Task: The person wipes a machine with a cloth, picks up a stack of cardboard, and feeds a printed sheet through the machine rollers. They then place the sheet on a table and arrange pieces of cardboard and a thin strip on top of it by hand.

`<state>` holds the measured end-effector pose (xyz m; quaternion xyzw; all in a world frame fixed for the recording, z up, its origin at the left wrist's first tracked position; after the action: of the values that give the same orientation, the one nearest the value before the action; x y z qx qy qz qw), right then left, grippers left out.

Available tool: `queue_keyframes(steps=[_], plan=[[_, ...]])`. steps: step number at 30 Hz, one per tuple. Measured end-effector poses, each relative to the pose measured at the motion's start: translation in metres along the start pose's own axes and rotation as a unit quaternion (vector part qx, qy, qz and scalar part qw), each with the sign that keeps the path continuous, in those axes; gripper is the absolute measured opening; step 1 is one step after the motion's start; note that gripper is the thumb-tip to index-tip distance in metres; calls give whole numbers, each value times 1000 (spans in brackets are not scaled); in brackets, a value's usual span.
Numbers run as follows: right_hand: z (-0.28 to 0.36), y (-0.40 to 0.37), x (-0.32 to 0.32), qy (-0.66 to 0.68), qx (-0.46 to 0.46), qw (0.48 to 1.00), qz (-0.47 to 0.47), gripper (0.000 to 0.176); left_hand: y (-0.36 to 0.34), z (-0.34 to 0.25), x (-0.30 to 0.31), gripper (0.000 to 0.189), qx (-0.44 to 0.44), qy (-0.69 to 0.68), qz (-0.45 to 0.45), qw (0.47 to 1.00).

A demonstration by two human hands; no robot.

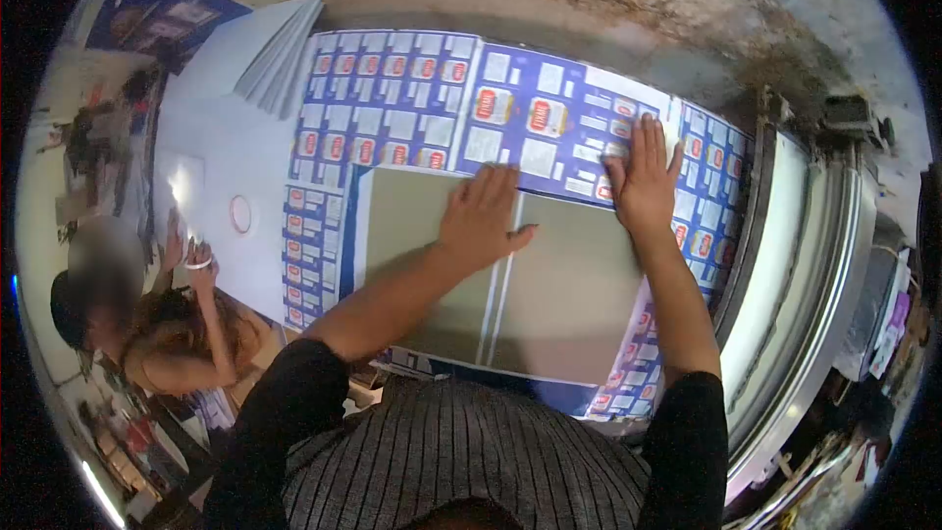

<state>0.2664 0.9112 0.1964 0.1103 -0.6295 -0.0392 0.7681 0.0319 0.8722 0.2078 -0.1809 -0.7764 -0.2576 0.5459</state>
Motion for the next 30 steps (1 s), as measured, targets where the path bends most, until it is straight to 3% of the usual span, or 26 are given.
queue_keyframes(steps=[1, 2, 5, 8, 11, 13, 16, 19, 21, 29, 30], plan=[[12, -1, -3, -33, 38, 999, 16, 67, -5, 13, 14, 66, 29, 50, -30, 998], [32, 1, -3, -47, 86, 995, 25, 62, -8, 22, 8, 64, 31, 22, 5, 999], [120, -11, -30, 23, 211, 956, 202, 67, -18, 30, -8, 62, 49, 27, 34, 998], [144, -13, -19, 53, 236, 959, 150, 72, -26, 36, 5, 57, 51, 51, 16, 997], [152, -17, -28, 20, 227, 956, 187, 68, -41, 45, 10, 58, 65, 63, 8, 996], [165, -21, -37, -6, 269, 935, 230, 68, -43, 49, 3, 59, 86, 63, 11, 994], [181, -24, -35, 14, 270, 936, 225, 66, -48, 58, 6, 64, 98, 53, 33, 993], [188, -21, -37, 21, 275, 936, 219, 65, -57, 88, 23, 65, 170, 50, 51, 983], [187, -26, -40, 12, 271, 935, 228, 66, -68, 96, 39, 62, 136, 79, -11, 987], [226, -21, -47, 28, 269, 938, 219, 67, -72, 115, 41, 61, 119, 24, 7, 993], [226, -21, -44, 44, 266, 939, 212, 67, -76, 123, 48, 63, 150, 48, -10, 987]])
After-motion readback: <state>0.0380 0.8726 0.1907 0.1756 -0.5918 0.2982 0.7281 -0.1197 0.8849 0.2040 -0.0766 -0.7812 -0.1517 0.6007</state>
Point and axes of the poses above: each hand's wrist, its own y-axis towards the middle knuckle, its own x-axis out of the back of the hand, z = x × y, the point moved 8 cm from there along y, towards the middle knuckle, and after that the axes turned 4 degrees about x, right-handed, at the moved point
